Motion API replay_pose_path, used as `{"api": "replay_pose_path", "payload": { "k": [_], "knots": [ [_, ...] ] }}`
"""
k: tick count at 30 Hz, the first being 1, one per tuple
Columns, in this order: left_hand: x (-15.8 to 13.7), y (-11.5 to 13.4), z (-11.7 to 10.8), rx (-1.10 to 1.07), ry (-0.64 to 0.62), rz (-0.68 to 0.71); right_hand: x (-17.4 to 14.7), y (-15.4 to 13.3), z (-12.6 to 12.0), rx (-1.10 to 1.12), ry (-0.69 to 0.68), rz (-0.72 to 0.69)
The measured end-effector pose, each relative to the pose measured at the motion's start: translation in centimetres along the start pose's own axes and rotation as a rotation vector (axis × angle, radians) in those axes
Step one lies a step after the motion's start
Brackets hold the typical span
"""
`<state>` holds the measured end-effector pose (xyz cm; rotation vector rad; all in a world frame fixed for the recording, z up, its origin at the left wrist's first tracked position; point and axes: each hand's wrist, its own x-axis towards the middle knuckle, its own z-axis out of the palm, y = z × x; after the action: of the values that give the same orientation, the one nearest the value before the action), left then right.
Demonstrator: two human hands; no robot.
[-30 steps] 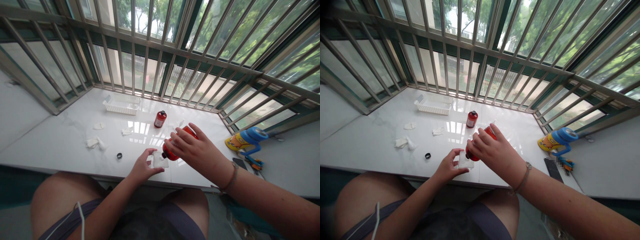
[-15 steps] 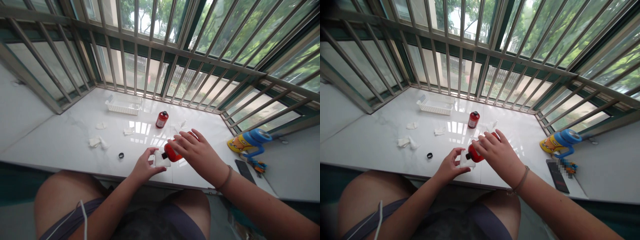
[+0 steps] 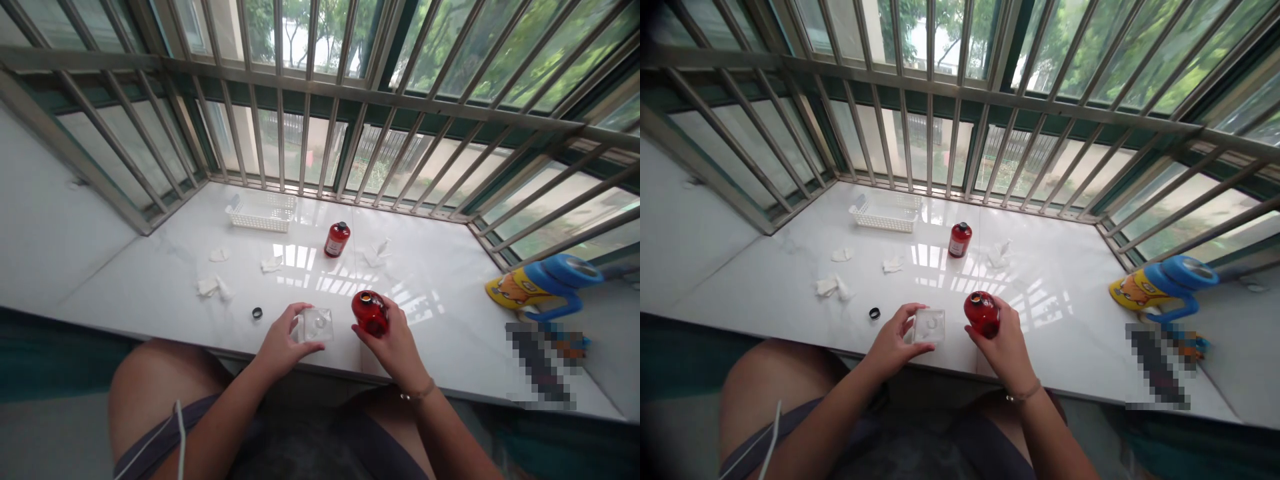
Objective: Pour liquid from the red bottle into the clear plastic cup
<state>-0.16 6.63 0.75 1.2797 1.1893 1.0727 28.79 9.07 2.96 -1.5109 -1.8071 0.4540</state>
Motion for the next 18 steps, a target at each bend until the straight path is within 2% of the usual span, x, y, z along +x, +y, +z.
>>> {"api": "replay_pose_path", "payload": {
  "k": [4, 7, 10, 15, 18],
  "knots": [
    [-0.7, -0.4, -0.5, 0.117, 0.022, 0.018, -0.9, 0.8, 2.5, 0.164, 0.006, 0.05],
    [-1.0, -0.9, -0.6, 0.177, 0.026, 0.028, -1.1, 0.9, 4.0, 0.323, -0.03, 0.153],
    [-1.0, -1.4, -0.7, 0.201, 0.007, 0.013, -0.9, 0.5, 4.9, 0.388, -0.052, 0.215],
    [-0.7, -0.6, -0.8, 0.246, -0.005, -0.017, -0.6, -0.1, 5.5, 0.399, -0.061, 0.218],
    [-0.7, 0.4, -0.9, 0.324, 0.0, -0.038, -1.0, 0.3, 5.5, 0.399, -0.045, 0.172]
  ]
}}
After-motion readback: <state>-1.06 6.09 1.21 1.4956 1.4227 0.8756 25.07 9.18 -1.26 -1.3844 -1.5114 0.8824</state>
